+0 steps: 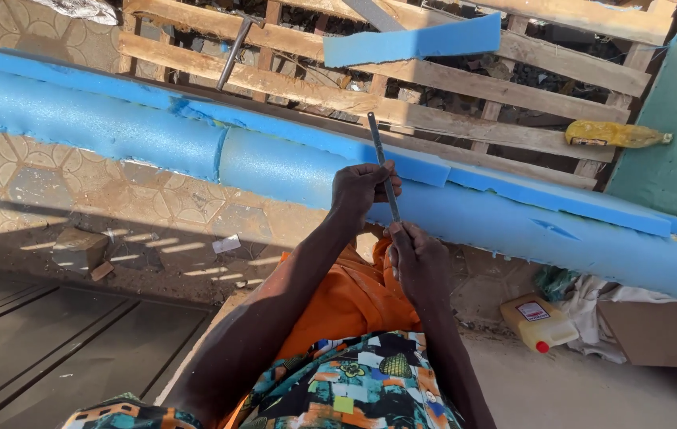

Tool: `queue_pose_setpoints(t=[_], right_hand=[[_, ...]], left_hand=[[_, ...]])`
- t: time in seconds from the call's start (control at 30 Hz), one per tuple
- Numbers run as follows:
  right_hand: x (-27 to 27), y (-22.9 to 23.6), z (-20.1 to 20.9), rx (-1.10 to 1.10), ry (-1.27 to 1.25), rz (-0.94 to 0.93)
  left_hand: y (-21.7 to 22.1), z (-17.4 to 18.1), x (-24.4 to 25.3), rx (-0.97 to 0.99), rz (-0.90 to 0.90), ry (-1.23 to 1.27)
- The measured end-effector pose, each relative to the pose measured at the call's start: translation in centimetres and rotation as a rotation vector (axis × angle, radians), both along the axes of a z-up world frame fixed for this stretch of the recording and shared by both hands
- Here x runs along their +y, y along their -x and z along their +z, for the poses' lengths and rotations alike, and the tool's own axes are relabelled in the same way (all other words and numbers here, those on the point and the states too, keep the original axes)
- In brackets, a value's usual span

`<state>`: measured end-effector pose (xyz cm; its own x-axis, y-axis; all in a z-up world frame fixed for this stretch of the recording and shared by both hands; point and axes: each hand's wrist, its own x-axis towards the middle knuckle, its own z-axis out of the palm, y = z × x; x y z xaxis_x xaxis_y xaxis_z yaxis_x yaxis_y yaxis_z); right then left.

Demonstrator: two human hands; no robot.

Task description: Applying adhesive to foam strips and attaching them to a wooden furniture frame, followed by trimming the foam with a saw blade.

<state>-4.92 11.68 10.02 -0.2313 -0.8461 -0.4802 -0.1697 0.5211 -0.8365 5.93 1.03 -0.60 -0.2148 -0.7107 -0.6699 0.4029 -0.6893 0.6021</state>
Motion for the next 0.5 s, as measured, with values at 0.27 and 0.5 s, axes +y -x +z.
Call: queue_pose_setpoints(t=[0.27, 0.5], right_hand=[[-0.4, -1.1, 1.2, 0.032, -0.017, 0.106], [-0.8, 0.5, 0.3, 0.049, 0.035, 0.161]], left_hand=[[-1.7, -7.5, -2.2, -0.086, 0.129, 0.058], [1.6, -2.8, 1.1, 0.053, 0.18, 0.081]])
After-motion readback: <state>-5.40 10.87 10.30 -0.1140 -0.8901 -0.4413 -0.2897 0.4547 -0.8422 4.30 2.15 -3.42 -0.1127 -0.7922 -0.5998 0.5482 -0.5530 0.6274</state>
